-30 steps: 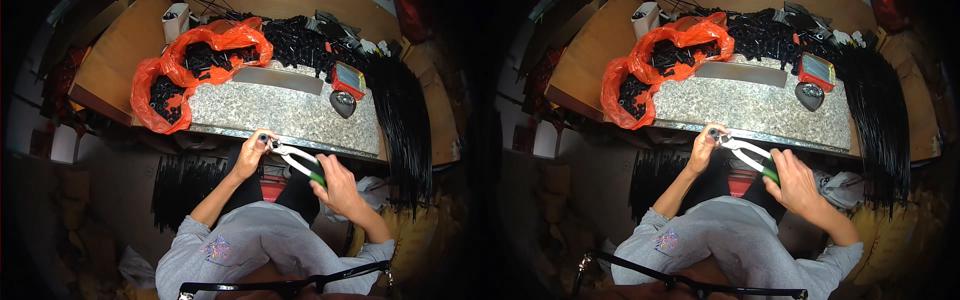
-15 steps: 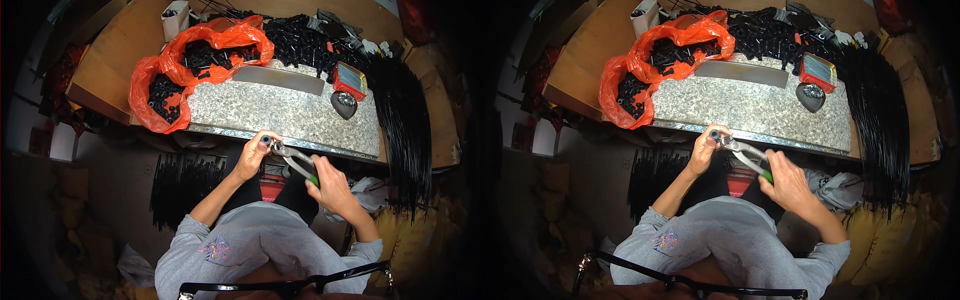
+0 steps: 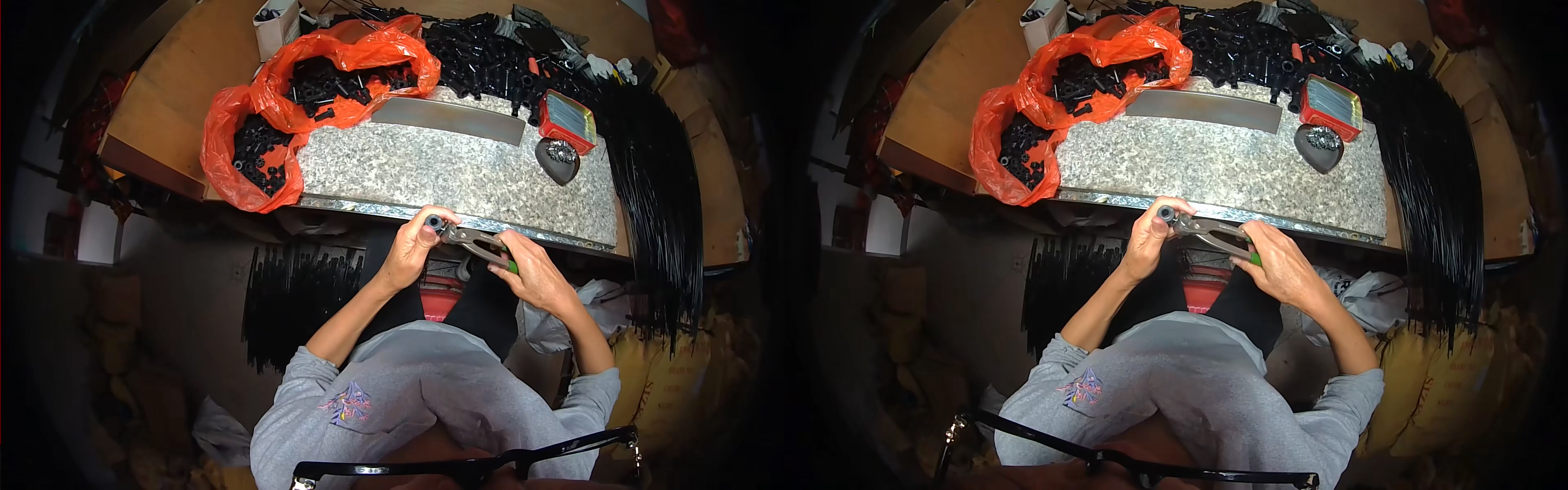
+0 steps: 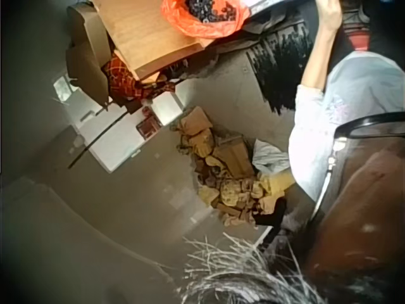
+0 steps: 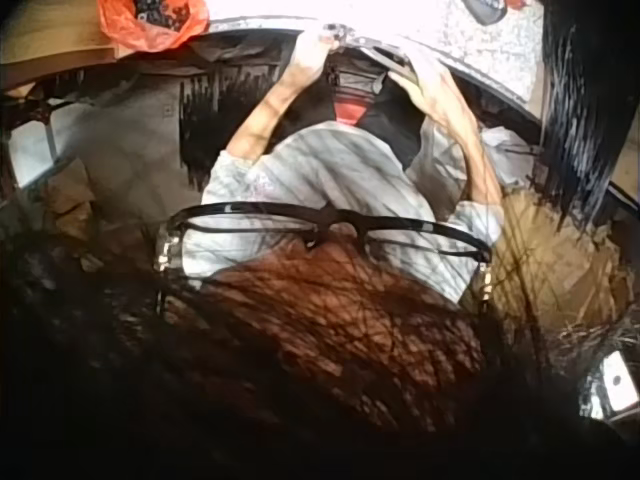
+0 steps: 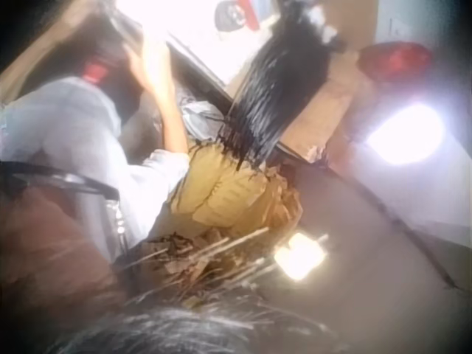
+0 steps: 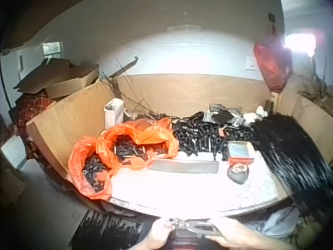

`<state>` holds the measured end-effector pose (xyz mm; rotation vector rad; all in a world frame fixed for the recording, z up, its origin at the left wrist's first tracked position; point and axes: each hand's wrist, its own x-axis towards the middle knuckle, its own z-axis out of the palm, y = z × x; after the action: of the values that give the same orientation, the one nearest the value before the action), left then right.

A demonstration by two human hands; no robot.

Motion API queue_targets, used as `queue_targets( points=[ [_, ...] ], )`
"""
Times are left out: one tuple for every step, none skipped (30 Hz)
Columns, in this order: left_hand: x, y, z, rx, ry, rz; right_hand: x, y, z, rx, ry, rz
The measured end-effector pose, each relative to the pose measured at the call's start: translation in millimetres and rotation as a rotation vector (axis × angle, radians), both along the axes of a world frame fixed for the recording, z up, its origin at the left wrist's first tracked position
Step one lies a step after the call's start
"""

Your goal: The person aligns a bundle of thin rods, inserts them into a plastic socket along with a wire, and secures the assembly by crimping and cutting the wire using pliers.

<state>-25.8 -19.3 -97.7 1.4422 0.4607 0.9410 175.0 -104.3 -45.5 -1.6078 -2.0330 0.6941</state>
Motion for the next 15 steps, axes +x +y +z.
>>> queue_targets(
  points=[
    [-0.5,-0.3,0.5,0.0,0.0,-0.001,0.9,0.0,-0.1,-0.008,-0.001,0.008],
    [-1.4,-0.6,1.4,0.0,0.009,-0.01,0.9,-0.4,0.4,-0.008,-0.002,0.007],
    [-1.8,-0.8,1.9,0.002,0.017,-0.02,1.1,-0.7,0.8,-0.058,-0.001,-0.002],
    [-1.8,-1.2,2.0,0.002,0.017,-0.021,1.4,-0.9,1.1,-0.108,-0.001,-0.011],
    [-1.8,-1.7,2.2,0.005,0.019,-0.018,0.6,-1.1,0.4,-0.107,-0.002,-0.012],
    [-1.8,-2.2,2.2,0.008,0.021,-0.015,-0.8,-1.3,-1.6,-0.068,0.01,-0.012],
    [-1.9,-2.3,1.5,0.009,0.021,-0.016,-1.4,-1.3,-3.3,-0.028,0.022,-0.013],
    [-2.0,-2.2,0.4,0.021,0.026,-0.022,-0.8,-1.2,-4.5,-0.027,0.021,-0.014],
    [-2.0,-2.3,-0.2,0.032,0.031,-0.027,-0.2,-1.2,-5.7,0.009,0.003,0.001],
    [-1.5,-2.5,-0.1,0.032,0.03,-0.029,0.4,-1.2,-6.2,0.046,-0.015,0.016],
    [-0.9,-2.7,0.4,0.036,0.033,-0.023,0.4,-1.9,-5.8,0.046,-0.016,0.014],
    [-0.5,-3.3,0.7,0.04,0.037,-0.015,-0.2,-3.0,-5.2,0.02,-0.004,-0.004],
    [-0.4,-3.7,1.3,0.039,0.038,-0.015,-0.3,-3.7,-4.5,-0.006,0.007,-0.023],
    [-0.6,-3.8,2.2,0.038,0.048,-0.009,0.0,-3.9,-3.1,-0.007,0.008,-0.023],
    [-0.9,-4.3,2.7,0.037,0.059,-0.004,-0.3,-4.8,-1.0,0.005,-0.005,-0.032]
  ],
)
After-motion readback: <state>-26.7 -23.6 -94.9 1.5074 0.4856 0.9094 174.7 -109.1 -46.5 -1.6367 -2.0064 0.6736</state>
